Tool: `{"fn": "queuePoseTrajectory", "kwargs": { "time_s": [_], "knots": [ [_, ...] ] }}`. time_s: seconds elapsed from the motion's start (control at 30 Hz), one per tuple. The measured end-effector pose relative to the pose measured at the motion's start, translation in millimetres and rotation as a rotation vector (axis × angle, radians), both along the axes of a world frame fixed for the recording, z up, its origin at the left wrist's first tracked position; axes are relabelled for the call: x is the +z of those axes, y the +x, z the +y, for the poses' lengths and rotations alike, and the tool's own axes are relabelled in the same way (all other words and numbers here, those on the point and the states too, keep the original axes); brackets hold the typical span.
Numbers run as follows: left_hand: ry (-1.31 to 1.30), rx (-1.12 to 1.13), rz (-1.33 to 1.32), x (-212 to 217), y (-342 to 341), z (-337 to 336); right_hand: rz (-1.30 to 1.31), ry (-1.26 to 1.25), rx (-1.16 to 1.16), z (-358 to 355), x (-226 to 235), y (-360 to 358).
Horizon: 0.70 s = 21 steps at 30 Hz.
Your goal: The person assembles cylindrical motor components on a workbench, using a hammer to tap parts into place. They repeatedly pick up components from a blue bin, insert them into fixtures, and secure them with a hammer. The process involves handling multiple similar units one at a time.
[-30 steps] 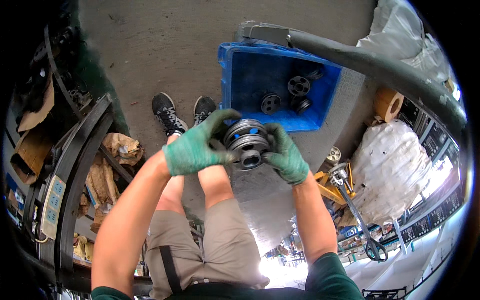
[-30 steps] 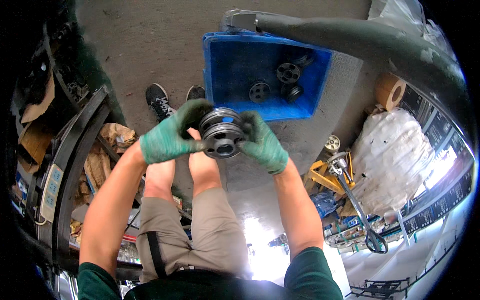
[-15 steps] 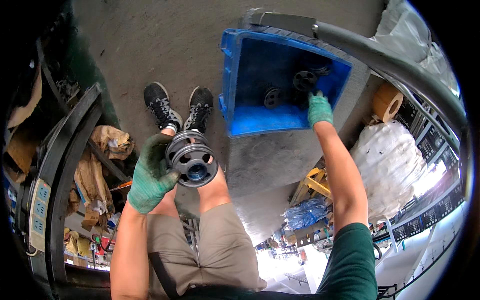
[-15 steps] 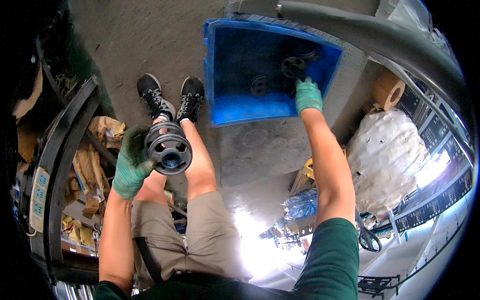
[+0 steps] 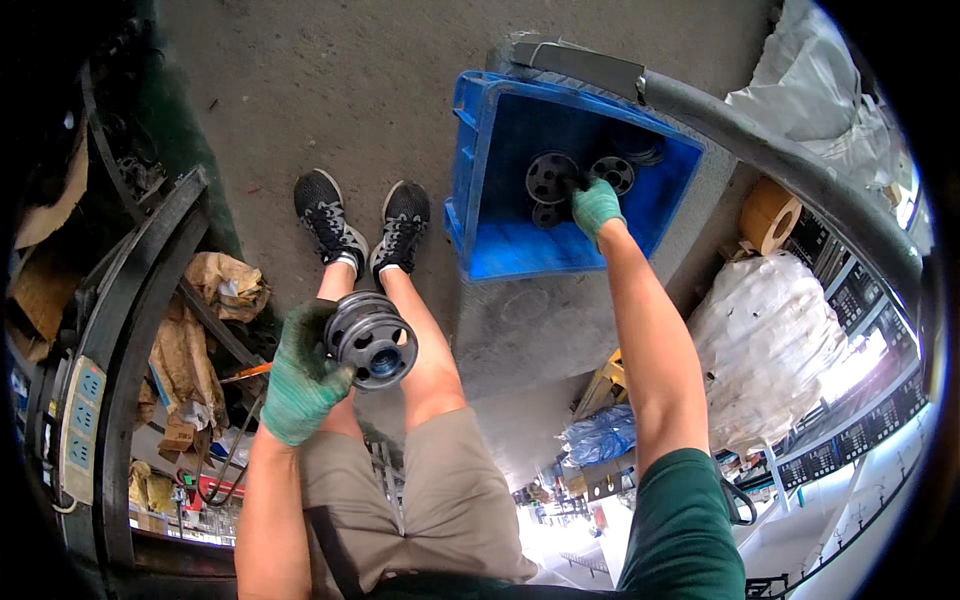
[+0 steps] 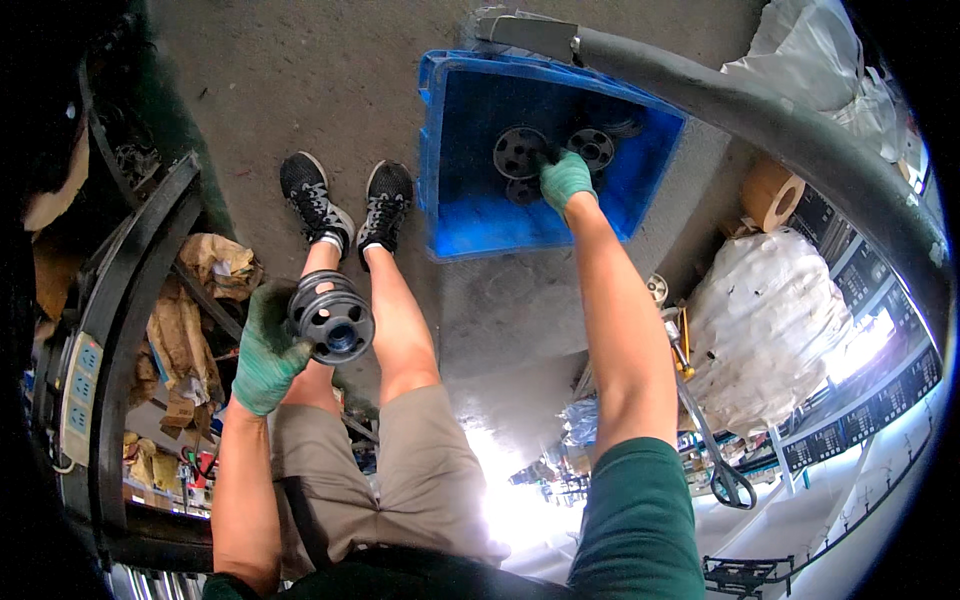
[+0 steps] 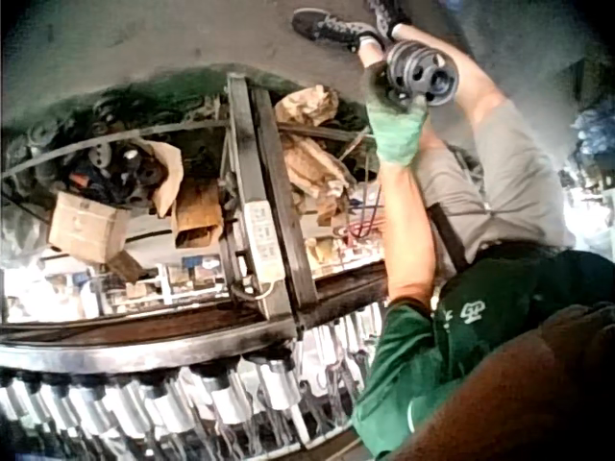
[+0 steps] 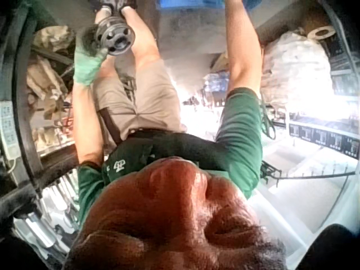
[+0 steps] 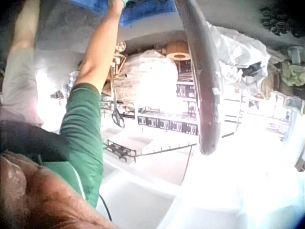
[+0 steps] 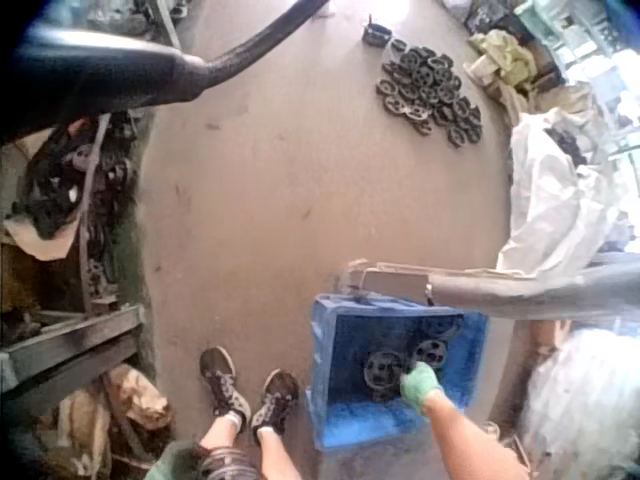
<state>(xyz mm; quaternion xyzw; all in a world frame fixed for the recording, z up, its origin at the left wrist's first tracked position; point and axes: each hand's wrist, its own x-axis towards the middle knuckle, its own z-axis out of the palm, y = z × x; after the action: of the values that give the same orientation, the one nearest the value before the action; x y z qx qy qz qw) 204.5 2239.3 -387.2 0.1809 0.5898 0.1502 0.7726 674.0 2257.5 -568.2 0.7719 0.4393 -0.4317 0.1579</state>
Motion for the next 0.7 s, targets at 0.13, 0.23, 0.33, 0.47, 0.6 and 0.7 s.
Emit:
{"fn": "queuePoseTrajectory", "kwargs": {
  "time_s": [0.13, 0.23, 0.33, 0.47, 0.6, 0.7],
  "knots": [
    [0.013, 0.04, 0.012, 0, -2, 0, -0.139, 0.476, -0.394, -5, -22, 10],
    [0.003, 0.033, 0.011, -8, -2, -7, -0.479, 0.387, -0.46, -8, -35, 65],
    [-0.014, -0.005, 0.029, -15, -6, -5, -0.295, 0.284, -0.439, -7, -27, 86],
    [-0.025, -0.038, 0.018, -11, -13, -8, -0.012, 0.251, -0.544, -8, -14, 73],
    [-0.015, -0.037, -0.007, -14, -17, -13, 0.271, 0.258, -0.76, -10, 7, 39],
    [-0.003, -0.047, 0.02, -14, -17, -13, 0.108, 0.329, -0.647, 13, 23, 7]
  ]
}}
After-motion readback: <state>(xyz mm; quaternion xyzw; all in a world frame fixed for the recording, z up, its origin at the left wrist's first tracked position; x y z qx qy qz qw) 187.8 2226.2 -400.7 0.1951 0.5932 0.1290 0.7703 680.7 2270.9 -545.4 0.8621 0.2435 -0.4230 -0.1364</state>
